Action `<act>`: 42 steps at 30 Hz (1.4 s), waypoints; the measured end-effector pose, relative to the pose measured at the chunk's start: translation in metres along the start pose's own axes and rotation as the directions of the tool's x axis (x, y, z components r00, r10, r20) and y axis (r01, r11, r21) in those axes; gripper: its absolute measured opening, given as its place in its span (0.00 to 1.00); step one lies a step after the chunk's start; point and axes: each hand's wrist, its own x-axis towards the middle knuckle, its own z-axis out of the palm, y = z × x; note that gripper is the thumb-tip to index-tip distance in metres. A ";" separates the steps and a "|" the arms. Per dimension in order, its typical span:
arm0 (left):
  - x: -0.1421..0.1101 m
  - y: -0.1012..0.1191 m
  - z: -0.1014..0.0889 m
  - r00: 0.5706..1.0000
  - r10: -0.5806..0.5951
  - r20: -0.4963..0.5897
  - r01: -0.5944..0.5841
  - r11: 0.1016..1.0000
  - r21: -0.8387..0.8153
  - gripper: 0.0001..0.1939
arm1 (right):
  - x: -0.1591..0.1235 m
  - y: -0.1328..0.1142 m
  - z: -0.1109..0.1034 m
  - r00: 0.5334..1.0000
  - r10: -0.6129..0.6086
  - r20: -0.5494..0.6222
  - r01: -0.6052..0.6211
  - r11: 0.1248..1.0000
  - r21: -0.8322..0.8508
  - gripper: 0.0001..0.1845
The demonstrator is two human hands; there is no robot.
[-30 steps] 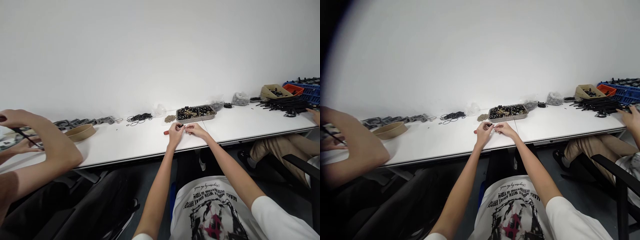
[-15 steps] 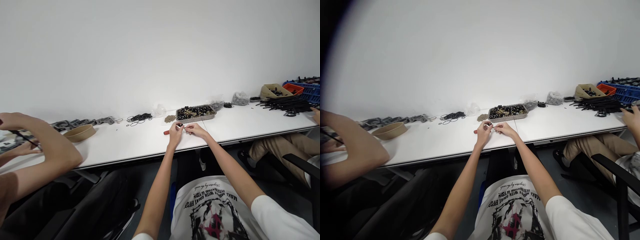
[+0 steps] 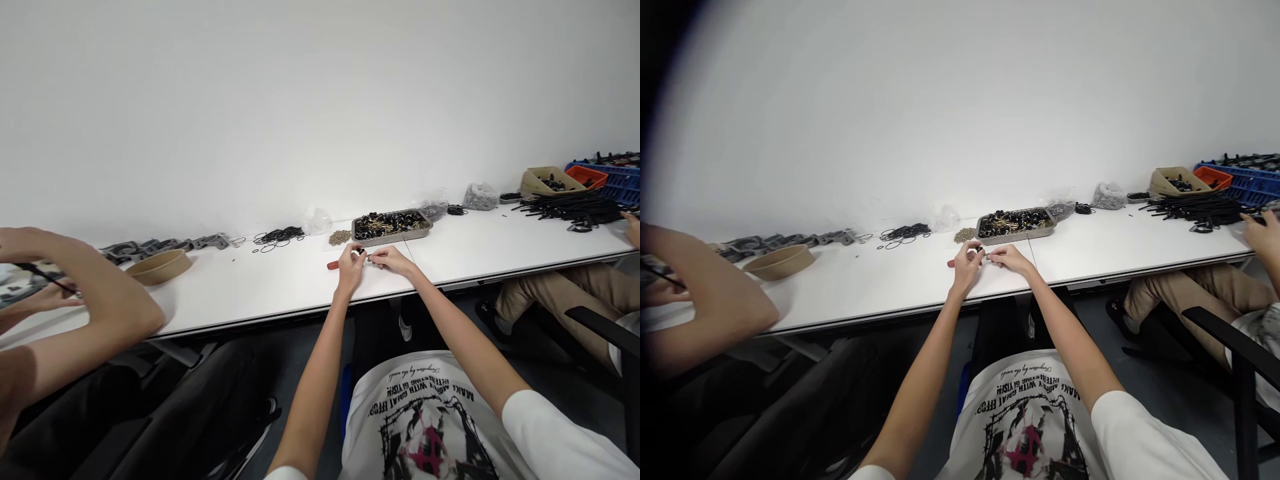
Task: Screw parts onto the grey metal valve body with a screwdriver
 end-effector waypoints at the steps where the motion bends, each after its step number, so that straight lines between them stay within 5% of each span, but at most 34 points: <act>1: 0.000 0.000 0.000 1.000 -0.002 -0.003 0.002 1.000 -0.005 0.09 | 0.000 0.000 0.000 1.000 -0.002 0.000 0.002 1.000 -0.006 0.22; 42: -0.001 0.001 0.002 0.999 -0.014 -0.033 0.013 1.000 -0.021 0.08 | 0.001 0.001 -0.001 0.998 -0.055 0.011 0.056 0.995 -0.080 0.19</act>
